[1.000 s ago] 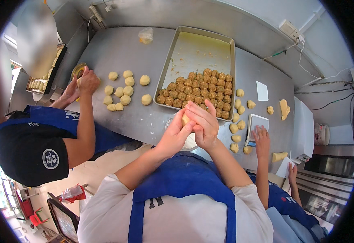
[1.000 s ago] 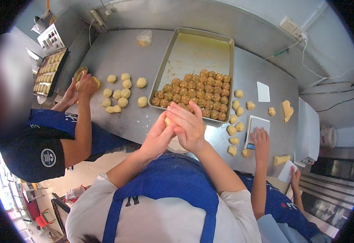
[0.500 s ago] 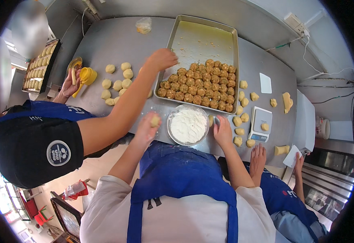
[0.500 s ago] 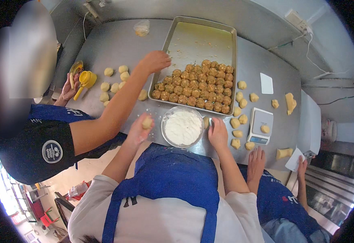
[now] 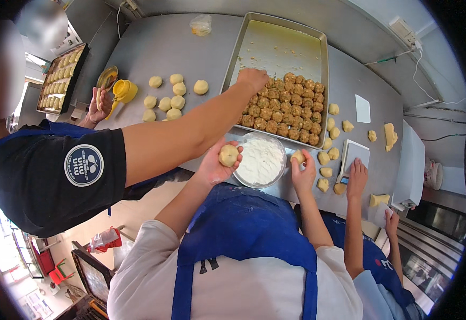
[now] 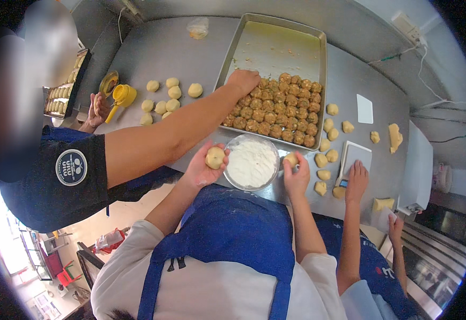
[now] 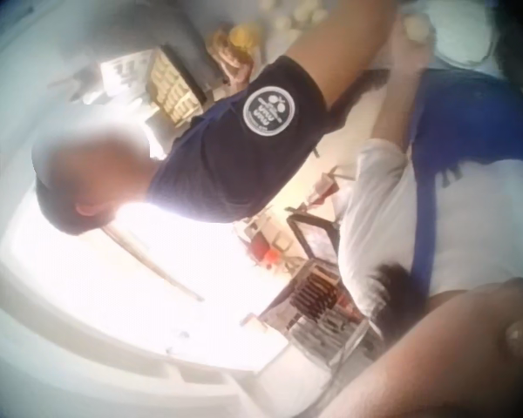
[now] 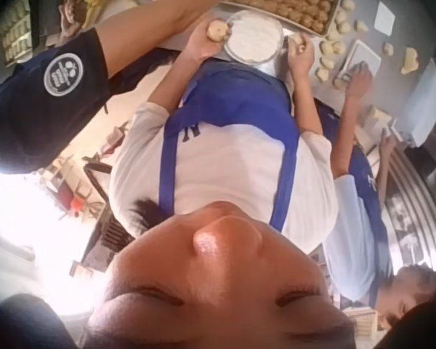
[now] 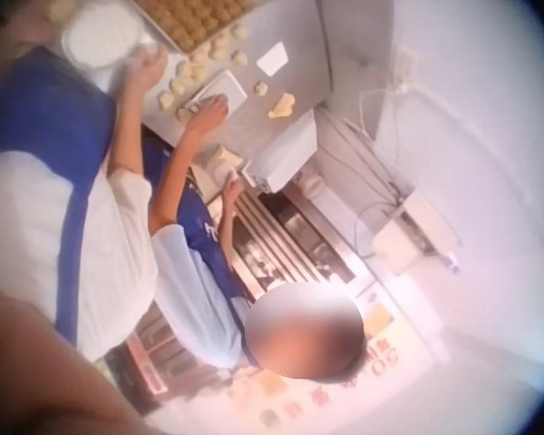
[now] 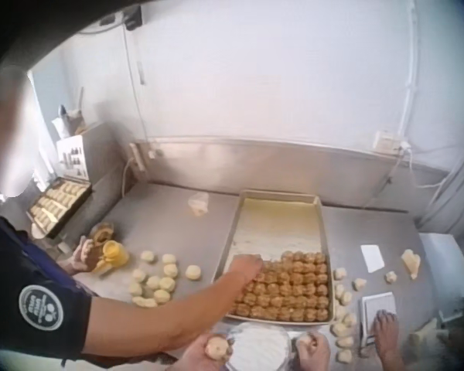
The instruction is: The person cuts a long piece of dough into smaller portions using a scraper, weighs the portions on a scale, and then flattens each portion by hand to wrap it around a ball of filling from a tray.
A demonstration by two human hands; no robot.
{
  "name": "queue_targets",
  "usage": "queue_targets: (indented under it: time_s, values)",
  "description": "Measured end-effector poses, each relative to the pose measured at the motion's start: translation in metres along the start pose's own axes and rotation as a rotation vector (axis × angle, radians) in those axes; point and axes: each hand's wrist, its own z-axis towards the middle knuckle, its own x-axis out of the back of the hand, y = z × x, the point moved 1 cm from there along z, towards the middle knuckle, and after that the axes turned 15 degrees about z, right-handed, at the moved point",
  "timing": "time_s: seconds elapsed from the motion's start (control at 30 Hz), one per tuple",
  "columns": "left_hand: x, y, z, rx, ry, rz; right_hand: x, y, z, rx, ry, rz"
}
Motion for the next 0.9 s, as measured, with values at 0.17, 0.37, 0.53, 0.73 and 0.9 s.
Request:
queue_targets:
  time_s: [0.17,0.37,0.53,0.73,0.9]
  values:
    - [-0.028,-0.009,0.004,0.029,0.056,0.136,-0.025,-0.049,-0.009,0.599,-0.329,-0.217]
    - [-0.017,-0.003,-0.001,0.003,0.096,0.147,-0.029,-0.044,-0.012,0.65,-0.386,-0.326]
    - [0.004,-0.01,0.0,-0.003,0.104,0.021,-0.029,-0.041,-0.014,0.66,-0.455,-0.329]
    - [0.002,-0.016,0.002,0.001,0.054,-0.001,-0.058,-0.031,-0.008,0.646,-0.661,-0.337]
    - [-0.006,-0.016,0.0,-0.053,0.128,0.041,-0.066,-0.067,-0.011,0.701,-0.584,-0.255]
